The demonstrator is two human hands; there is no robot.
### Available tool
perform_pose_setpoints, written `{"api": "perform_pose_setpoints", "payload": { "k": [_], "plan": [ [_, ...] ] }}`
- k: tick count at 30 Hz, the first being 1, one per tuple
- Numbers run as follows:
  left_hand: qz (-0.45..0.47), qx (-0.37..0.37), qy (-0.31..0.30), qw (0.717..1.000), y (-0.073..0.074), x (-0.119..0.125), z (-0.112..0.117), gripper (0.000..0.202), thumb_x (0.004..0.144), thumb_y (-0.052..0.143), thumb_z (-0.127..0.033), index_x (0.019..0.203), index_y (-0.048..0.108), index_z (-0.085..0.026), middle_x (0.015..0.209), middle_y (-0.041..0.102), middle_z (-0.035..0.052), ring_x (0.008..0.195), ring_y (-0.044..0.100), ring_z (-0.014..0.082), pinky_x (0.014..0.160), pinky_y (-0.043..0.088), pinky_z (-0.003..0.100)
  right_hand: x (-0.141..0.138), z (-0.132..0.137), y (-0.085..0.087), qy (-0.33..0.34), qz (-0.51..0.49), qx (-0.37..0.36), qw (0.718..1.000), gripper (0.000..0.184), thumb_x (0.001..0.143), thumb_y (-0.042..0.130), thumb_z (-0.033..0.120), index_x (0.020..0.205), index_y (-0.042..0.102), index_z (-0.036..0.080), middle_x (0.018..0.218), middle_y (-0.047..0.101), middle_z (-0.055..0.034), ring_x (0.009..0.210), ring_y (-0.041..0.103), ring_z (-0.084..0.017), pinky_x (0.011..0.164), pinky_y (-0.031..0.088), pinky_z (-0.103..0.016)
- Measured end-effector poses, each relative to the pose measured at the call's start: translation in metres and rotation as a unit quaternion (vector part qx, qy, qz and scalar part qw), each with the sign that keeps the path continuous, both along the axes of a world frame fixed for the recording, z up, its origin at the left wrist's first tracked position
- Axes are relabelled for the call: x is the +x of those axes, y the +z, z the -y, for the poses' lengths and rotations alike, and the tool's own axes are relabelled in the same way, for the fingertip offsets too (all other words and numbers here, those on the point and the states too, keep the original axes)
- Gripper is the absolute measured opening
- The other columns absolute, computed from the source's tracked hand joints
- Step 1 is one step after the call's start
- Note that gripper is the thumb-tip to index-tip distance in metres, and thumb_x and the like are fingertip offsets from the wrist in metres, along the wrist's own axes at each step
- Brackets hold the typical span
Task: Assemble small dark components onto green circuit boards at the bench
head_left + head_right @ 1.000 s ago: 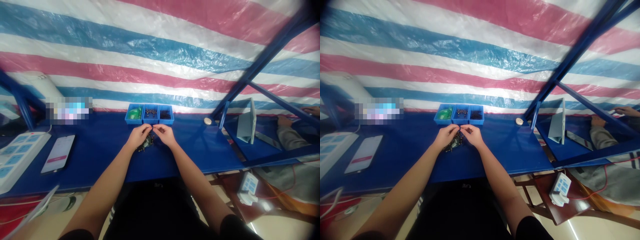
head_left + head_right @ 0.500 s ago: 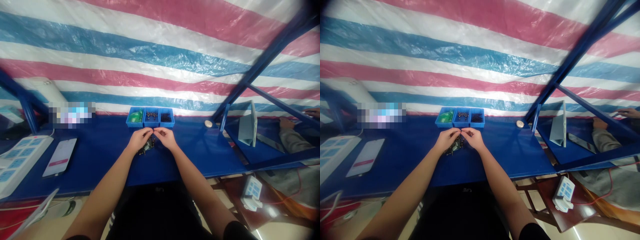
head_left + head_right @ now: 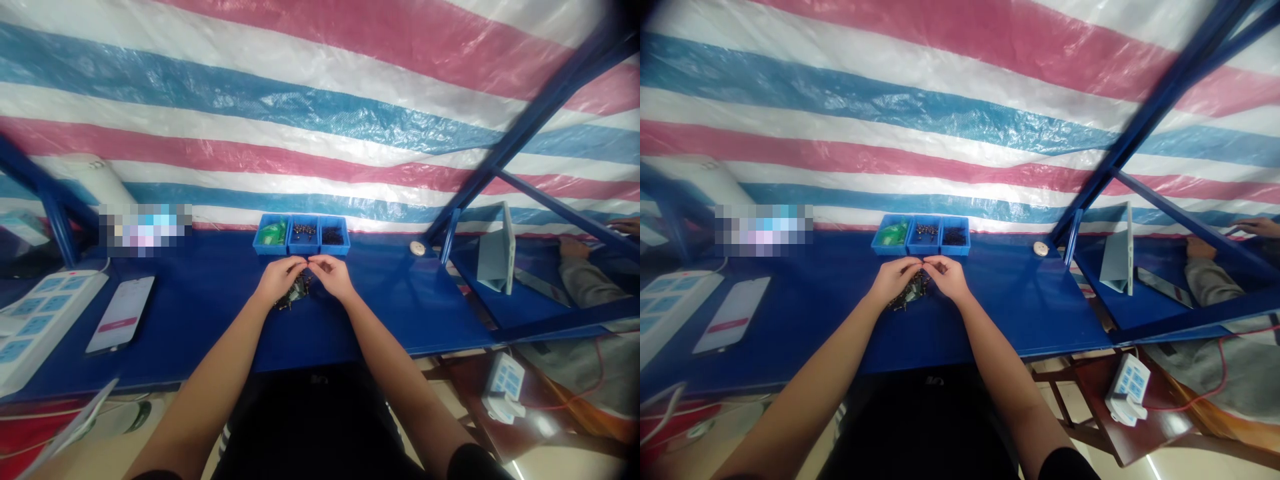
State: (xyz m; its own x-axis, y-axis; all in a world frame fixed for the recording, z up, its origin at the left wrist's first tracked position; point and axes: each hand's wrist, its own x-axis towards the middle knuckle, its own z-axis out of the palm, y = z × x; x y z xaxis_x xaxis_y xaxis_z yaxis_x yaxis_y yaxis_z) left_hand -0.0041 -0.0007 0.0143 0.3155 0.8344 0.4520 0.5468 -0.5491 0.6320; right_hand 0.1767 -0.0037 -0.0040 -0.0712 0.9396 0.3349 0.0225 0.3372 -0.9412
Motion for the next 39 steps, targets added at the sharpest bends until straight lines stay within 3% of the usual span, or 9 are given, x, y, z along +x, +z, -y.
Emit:
{"api": "perform_pose_setpoints", "payload": {
  "k": [6, 11, 17, 24, 30, 39],
  "plan": [
    [-0.010, -0.020, 0.022, 1.000, -0.0036, -0.0003, -0.0006, 0.035, 0.092, 0.051, -0.049, 0.112, 0.067, -0.025, 0.083, 0.072, 0.0003, 0.068, 0.064, 0.0144, 0.068, 0.050, 0.024, 0.0014, -0.0013, -0.0004, -0.013, 0.009, -0.005, 1.000, 0.030, 0.078, 0.070, 0.044, 0.097, 0.074, 0.021, 0.088, 0.073, -0.0057, 0.077, 0.067, -0.018, 0.074, 0.055, -0.032],
    [-0.001, -0.001, 0.006, 1.000, 0.0000, 0.0002, 0.0006, 0.032, 0.095, 0.047, -0.045, 0.102, 0.070, -0.024, 0.101, 0.072, 0.0026, 0.087, 0.066, 0.0171, 0.080, 0.049, 0.026, 0.0001, 0.0002, 0.0012, -0.010, 0.003, -0.006, 1.000, 0.030, 0.078, 0.070, 0.043, 0.097, 0.074, 0.021, 0.088, 0.073, -0.0058, 0.076, 0.067, -0.018, 0.074, 0.055, -0.032],
    [-0.028, -0.015, 0.022, 0.999, 0.0011, 0.0001, 0.0012, 0.034, 0.095, 0.044, -0.048, 0.097, 0.067, -0.023, 0.085, 0.072, 0.0009, 0.073, 0.065, 0.0155, 0.069, 0.046, 0.025, -0.0006, 0.0012, 0.0025, -0.014, 0.008, -0.010, 1.000, 0.032, 0.077, 0.071, 0.044, 0.099, 0.074, 0.020, 0.088, 0.073, -0.0060, 0.077, 0.067, -0.019, 0.076, 0.056, -0.033],
    [-0.024, -0.016, 0.017, 0.999, 0.0011, 0.0007, 0.0010, 0.035, 0.096, 0.043, -0.047, 0.096, 0.067, -0.023, 0.080, 0.070, 0.0003, 0.069, 0.063, 0.0142, 0.067, 0.046, 0.024, -0.0006, -0.0010, -0.0015, 0.006, 0.003, -0.006, 1.000, 0.032, 0.077, 0.071, 0.043, 0.101, 0.073, 0.021, 0.091, 0.073, -0.0058, 0.081, 0.068, -0.019, 0.079, 0.056, -0.033],
    [0.004, -0.020, 0.021, 1.000, 0.0001, 0.0015, 0.0019, 0.032, 0.092, 0.050, -0.047, 0.108, 0.065, -0.023, 0.072, 0.066, -0.0013, 0.062, 0.059, 0.0133, 0.064, 0.046, 0.024, -0.0001, -0.0003, 0.0011, 0.002, -0.005, -0.001, 1.000, 0.029, 0.078, 0.071, 0.041, 0.098, 0.073, 0.020, 0.092, 0.073, -0.0064, 0.084, 0.068, -0.019, 0.080, 0.055, -0.033],
    [-0.033, -0.028, 0.007, 0.999, 0.0028, 0.0008, 0.0003, 0.032, 0.097, 0.041, -0.043, 0.096, 0.064, -0.022, 0.076, 0.067, -0.0006, 0.068, 0.062, 0.0139, 0.066, 0.044, 0.024, -0.0016, 0.0002, -0.0014, 0.005, -0.001, -0.010, 1.000, 0.031, 0.077, 0.072, 0.042, 0.100, 0.073, 0.020, 0.091, 0.074, -0.0063, 0.081, 0.068, -0.019, 0.078, 0.056, -0.033]
  ]
}}
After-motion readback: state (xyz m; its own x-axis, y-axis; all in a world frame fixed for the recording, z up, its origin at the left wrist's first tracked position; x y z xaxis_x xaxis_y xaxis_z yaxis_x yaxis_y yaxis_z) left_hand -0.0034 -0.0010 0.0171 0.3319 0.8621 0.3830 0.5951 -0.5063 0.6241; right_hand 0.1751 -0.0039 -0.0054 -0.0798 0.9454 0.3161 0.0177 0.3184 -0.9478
